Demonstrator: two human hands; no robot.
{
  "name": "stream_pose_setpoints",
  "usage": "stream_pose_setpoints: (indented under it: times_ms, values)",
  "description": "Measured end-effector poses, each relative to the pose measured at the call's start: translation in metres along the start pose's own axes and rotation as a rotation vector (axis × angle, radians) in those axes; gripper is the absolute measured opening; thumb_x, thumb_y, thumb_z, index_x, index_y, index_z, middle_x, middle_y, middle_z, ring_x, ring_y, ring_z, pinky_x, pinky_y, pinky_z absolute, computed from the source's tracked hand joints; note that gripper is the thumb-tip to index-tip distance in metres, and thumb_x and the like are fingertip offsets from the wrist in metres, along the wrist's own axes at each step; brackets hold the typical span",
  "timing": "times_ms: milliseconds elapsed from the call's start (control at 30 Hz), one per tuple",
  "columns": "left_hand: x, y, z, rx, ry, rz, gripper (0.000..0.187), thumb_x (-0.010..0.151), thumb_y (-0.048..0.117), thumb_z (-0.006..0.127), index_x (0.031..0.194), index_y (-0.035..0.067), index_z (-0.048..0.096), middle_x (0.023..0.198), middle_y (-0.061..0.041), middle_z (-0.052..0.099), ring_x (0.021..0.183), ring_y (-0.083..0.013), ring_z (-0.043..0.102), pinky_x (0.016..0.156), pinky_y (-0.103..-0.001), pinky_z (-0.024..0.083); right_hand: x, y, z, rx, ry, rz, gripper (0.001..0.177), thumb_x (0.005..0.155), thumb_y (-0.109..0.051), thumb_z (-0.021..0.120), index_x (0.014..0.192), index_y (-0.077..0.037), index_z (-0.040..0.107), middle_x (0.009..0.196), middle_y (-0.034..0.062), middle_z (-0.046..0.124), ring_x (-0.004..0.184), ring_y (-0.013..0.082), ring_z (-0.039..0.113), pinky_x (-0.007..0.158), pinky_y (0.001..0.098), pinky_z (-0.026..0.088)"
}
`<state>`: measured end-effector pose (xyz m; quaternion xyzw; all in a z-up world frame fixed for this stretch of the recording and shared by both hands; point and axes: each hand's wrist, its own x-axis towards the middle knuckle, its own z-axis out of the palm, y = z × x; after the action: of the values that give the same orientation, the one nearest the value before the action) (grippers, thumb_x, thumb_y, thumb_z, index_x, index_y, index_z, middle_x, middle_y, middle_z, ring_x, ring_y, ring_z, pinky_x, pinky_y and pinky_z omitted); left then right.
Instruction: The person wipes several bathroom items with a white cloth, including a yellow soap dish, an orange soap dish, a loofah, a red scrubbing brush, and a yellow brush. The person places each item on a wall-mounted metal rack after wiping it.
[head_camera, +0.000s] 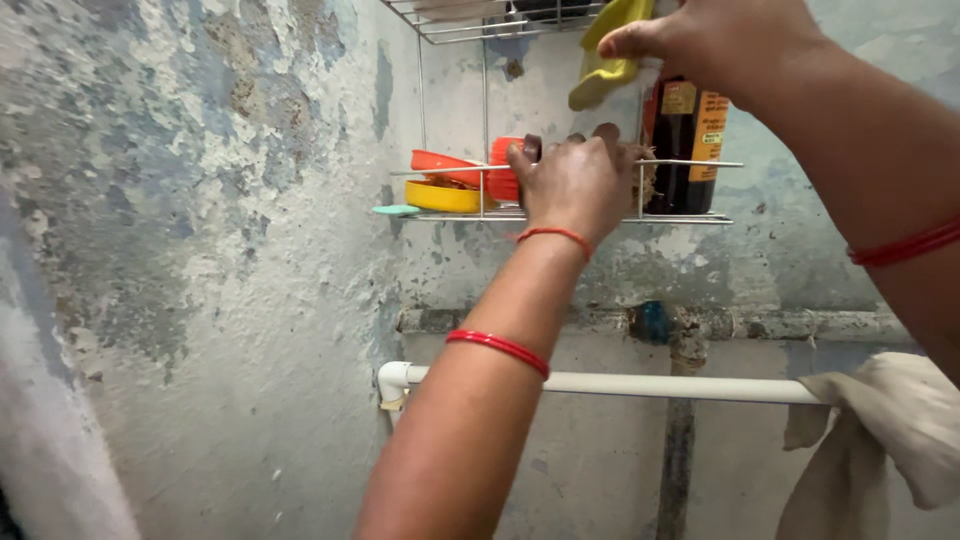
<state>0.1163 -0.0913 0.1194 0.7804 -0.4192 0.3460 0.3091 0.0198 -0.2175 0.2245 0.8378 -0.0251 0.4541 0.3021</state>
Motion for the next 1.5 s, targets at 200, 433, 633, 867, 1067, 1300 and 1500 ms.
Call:
stream_pose_setpoints:
  times_ms: [200,433,633,867,1067,1300,1500]
  values:
    - [0.0,-0.046,-0.011,-0.054,0.281,0.011,0.016,0.098,0.034,0.064,0.106,0.021,0.071,0.1,-0.002,0.073,0.096,-0.0218,0.07,0.092,-0.043,0.05,-0.001,-0.034,-0.02,0.377,0.063,0.2,0.049,0.093,-0.044,0.084,0.122,-0.006,0.072,0.101,0.0146,0.074,0.075,0.0215,0.071,0.063,0.0348,0.055]
    - [-0.01,-0.073,-0.023,-0.008,0.412,0.069,0.017,0.088,0.03,0.074,0.101,0.02,0.071,0.098,-0.004,0.071,0.098,-0.0279,0.066,0.082,-0.046,0.051,0.003,-0.047,-0.02,0.522,0.051,0.215,0.049,0.09,-0.038,0.084,0.126,-0.008,0.069,0.099,0.0134,0.075,0.072,0.0208,0.072,0.059,0.034,0.056]
    - [-0.01,-0.078,-0.014,-0.135,0.411,0.058,0.03,0.089,0.024,0.073,0.115,0.014,0.063,0.1,-0.007,0.073,0.095,-0.0311,0.069,0.08,-0.047,0.053,0.016,-0.065,-0.021,0.531,-0.113,0.327,0.056,0.087,-0.037,0.084,0.13,-0.007,0.067,0.099,0.0143,0.076,0.072,0.0186,0.075,0.058,0.0297,0.058]
    - [-0.007,-0.085,-0.007,-0.169,0.394,0.069,0.042,0.088,0.022,0.076,0.125,0.013,0.057,0.102,-0.008,0.073,0.096,-0.0317,0.07,0.083,-0.046,0.054,0.034,-0.085,-0.012,0.457,-0.184,0.351,0.067,0.079,-0.037,0.09,0.131,-0.005,0.064,0.094,0.0167,0.075,0.071,0.0207,0.076,0.06,0.0326,0.06]
    - [-0.017,-0.075,-0.012,-0.132,0.536,0.22,0.094,0.075,0.037,0.088,0.151,0.023,0.036,0.116,-0.01,0.067,0.106,-0.0368,0.066,0.084,-0.05,0.051,0.035,-0.085,-0.004,0.446,-0.229,0.274,0.049,0.084,-0.035,0.086,0.125,-0.012,0.071,0.092,0.0133,0.075,0.074,0.0213,0.075,0.064,0.0364,0.059]
    - [0.001,-0.056,-0.016,-0.161,0.568,0.21,0.077,0.087,0.044,0.086,0.149,0.031,0.042,0.122,-0.014,0.061,0.108,-0.036,0.069,0.089,-0.047,0.059,0.019,-0.045,0.013,0.775,-0.136,0.281,0.036,0.1,-0.037,0.065,0.128,-0.016,0.069,0.109,0.004,0.072,0.081,0.0142,0.074,0.067,0.0296,0.063]
    - [0.004,-0.051,-0.018,-0.208,0.523,0.127,0.073,0.085,0.04,0.085,0.144,0.032,0.043,0.126,-0.015,0.058,0.099,-0.0377,0.072,0.082,-0.046,0.061,0.008,-0.035,0.027,0.2,-0.331,0.108,0.04,0.081,-0.037,0.081,0.118,-0.023,0.078,0.106,0.0063,0.078,0.094,0.0285,0.074,0.085,0.0433,0.058]
